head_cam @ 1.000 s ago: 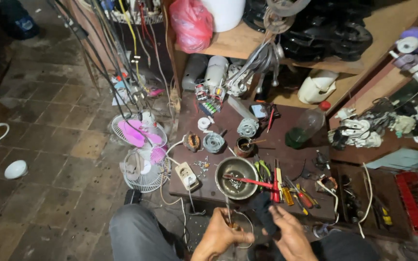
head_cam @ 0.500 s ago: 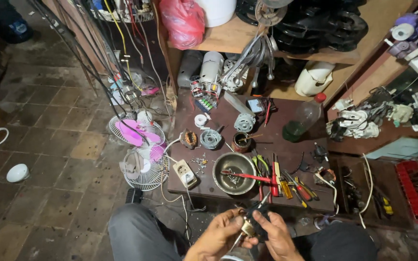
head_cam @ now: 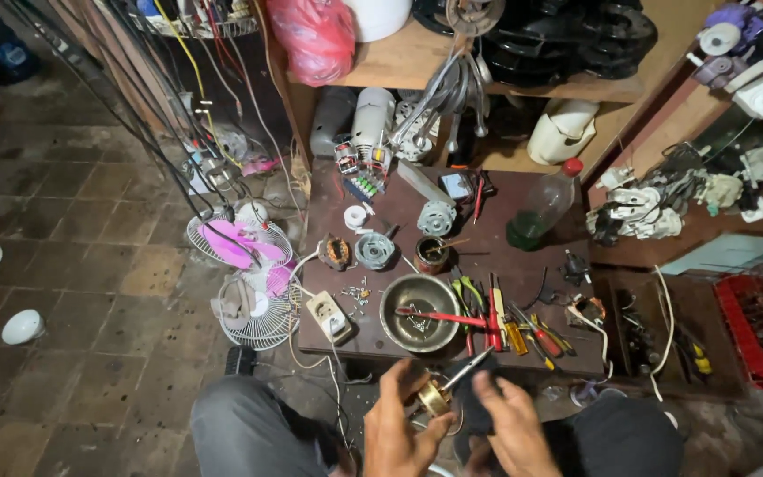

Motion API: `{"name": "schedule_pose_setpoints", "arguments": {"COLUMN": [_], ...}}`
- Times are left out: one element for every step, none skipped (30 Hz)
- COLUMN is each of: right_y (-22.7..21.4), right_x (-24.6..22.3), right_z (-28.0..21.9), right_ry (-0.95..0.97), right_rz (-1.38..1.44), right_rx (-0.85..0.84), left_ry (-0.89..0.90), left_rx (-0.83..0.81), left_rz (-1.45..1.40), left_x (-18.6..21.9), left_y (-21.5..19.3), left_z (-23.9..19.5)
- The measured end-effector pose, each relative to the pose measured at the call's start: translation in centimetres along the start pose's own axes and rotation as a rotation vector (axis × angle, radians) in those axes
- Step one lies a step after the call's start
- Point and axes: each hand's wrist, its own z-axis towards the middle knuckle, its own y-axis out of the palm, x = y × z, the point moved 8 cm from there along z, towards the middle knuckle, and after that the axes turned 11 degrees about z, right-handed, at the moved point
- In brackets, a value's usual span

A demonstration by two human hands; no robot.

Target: The person sits on the floor and uses a screwdriver to adjust a small cylindrical electrical component, then wipes it with a cloth. They handle a motor housing, insert a metal shaft, and manipulate wires and small parts on a cluttered workbench.

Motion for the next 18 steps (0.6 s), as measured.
{"name": "schedule_pose_setpoints", "arguments": {"right_y": [-0.3, -0.5, -1.2, -1.8, -2.0, -2.2, -1.9, -1.0, 0.1, -1.2, -2.2, -3.1, -0.9, 0.5, 1.9, 2.0, 2.3, 2.5], "right_x": [-0.5, -1.0, -1.2, -0.8, -0.5, -0.3, -0.4, -0.5, -0.7, 1.3, 2.7, 4.1, 2.5, 0.9, -0.9, -1.0, -1.2, -1.4], "right_z": [0.2, 0.4, 0.4, 1.1, 1.9, 2.7, 2.0, 1.2, 0.5, 2.4, 4.2, 5.9, 3.0, 0.3, -2.5, -2.4, -2.2, -2.1], "right_ry": [-0.003, -0.012, -0.014, -0.012, -0.016, -0.020, -0.019, -0.013, -0.007, -0.007, -0.100, -0.192, -0.191, -0.194, -0.198, -0.197, -0.205, -0.212], "right_rz": [0.000, 0.080, 0.157, 0.154, 0.207, 0.260, 0.259, 0.278, 0.296, 0.296, 0.197, 0.098, 0.099, -0.130, -0.355, -0.353, -0.338, -0.323], "right_rx": [-0.003, -0.003, 0.003, 0.007, -0.021, -0.048, -0.045, -0.127, -0.212, -0.212, -0.248, -0.287, -0.285, -0.145, -0.004, -0.004, -0.001, 0.001], "left_ry": [0.003, -0.081, -0.173, -0.178, -0.196, -0.213, -0.214, -0.226, -0.236, -0.236, -0.220, -0.204, -0.205, -0.150, -0.093, -0.092, -0.109, -0.125], "left_rx": [0.003, 0.003, -0.001, -0.003, -0.004, -0.005, -0.007, 0.001, 0.012, 0.011, -0.010, -0.031, -0.033, -0.009, 0.016, 0.015, 0.017, 0.019], "left_rz": [-0.001, -0.035, -0.069, -0.070, -0.072, -0.075, -0.075, -0.068, -0.061, -0.062, -0.033, -0.005, -0.004, -0.034, -0.063, -0.062, -0.066, -0.070], "left_x": [0.4, 0.0, -0.5, -0.4, -0.4, -0.4, -0.5, -0.6, -0.8, -1.0, -1.0, -1.1, -1.2, -0.9, -0.5, 0.0, 0.4, 0.7], "left_y": [-0.4, -0.7, -1.0, -1.0, -1.0, -1.1, -0.9, -0.9, -0.8, -0.5, -0.2, 0.1, 0.3, 0.3, 0.2, 0.0, -0.3, -0.5], "left_z": [0.2, 0.3, -0.1, -0.3, -0.3, -0.2, -0.3, -0.4, -0.4, -0.4, -0.5, -0.6, -0.7, -0.7, -0.7, -0.8, -0.8, -0.9]}}
